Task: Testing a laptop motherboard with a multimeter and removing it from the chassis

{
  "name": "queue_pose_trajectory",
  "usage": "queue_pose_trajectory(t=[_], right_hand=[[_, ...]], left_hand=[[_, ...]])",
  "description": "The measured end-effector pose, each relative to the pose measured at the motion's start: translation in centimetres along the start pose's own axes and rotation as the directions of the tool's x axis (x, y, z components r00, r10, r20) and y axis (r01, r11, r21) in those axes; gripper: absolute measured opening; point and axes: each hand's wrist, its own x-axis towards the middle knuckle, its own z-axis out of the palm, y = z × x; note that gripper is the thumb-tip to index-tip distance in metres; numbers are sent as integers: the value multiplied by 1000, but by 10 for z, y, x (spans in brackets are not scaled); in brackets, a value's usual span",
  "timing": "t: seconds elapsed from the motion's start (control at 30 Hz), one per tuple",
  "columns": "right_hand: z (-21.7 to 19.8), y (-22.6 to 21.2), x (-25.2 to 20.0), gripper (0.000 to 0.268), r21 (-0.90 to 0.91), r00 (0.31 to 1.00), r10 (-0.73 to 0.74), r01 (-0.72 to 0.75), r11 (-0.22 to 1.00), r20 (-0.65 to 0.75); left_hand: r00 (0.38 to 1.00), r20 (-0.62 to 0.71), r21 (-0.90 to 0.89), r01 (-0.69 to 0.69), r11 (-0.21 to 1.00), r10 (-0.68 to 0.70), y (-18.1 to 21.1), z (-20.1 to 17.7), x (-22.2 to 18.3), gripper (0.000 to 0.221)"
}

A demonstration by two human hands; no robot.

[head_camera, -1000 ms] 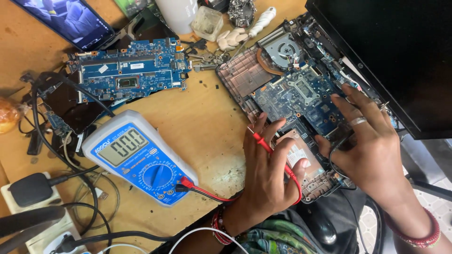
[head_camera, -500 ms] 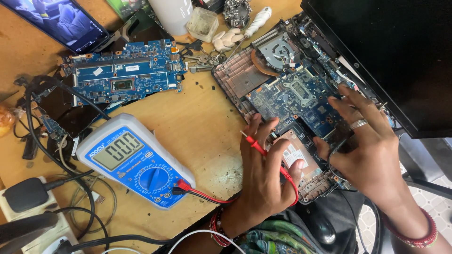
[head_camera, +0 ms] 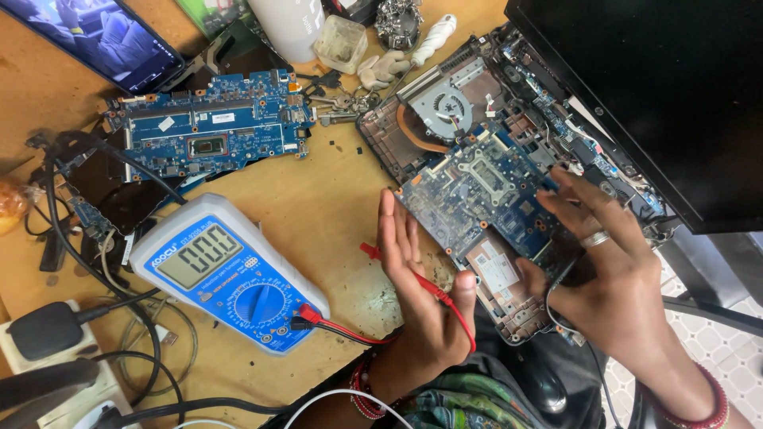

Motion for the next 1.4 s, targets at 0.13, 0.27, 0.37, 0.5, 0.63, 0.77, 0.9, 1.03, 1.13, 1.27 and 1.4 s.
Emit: queue_pose_trajectory(t=[0.13, 0.27, 0.37, 0.5, 0.63, 0.77, 0.9, 1.03, 1.13, 1.27, 1.4], right_hand=[[0, -5, -4, 63, 9, 1000, 9, -9, 1000, -8], [1, -7, -9, 64, -8, 1000, 6, -6, 1000, -21], [0, -12, -8, 58, 1, 999, -23, 23, 1000, -49], [2, -13, -6, 59, 16, 993, -107, 108, 994, -45], [2, -12, -3, 52, 19, 984, -176, 176, 984, -14], [-4, -13, -3, 62, 20, 979, -201, 200, 980, 25], [-12, -10, -14, 69, 154, 981, -180, 190, 970, -73], [-13, -3, -35, 65, 251, 946, -102, 185, 950, -309], [2, 20, -47, 71, 190, 839, -95, 229, 955, -536], [-2, 16, -45, 58, 279, 805, 64, 128, 952, -589], [-8, 7, -40, 34, 309, 862, 229, -89, 947, -452]], left_hand=[[993, -31, -206, 106, 973, -114, -2, 2, 1, 84], [996, 14, -315, 93, 945, -93, -10, -2, 1, 84], [967, 24, -421, 238, 875, -252, -14, -6, -3, 91], [946, -11, -227, 313, 922, -324, -15, -12, -2, 69], [939, -80, -359, 287, 888, -335, -18, -10, 0, 54], [929, -73, -463, 290, 837, -363, -12, -7, 5, 60], [925, -139, -514, 237, 824, -353, -21, -8, 1, 52], [900, -203, -551, 221, 805, -386, -30, -11, -3, 60], [832, -196, -607, 314, 730, -520, -23, -14, 3, 59], [832, -171, -647, 309, 697, -528, -31, -20, 0, 53], [840, -182, -686, 264, 678, -512, -35, -21, -1, 50]])
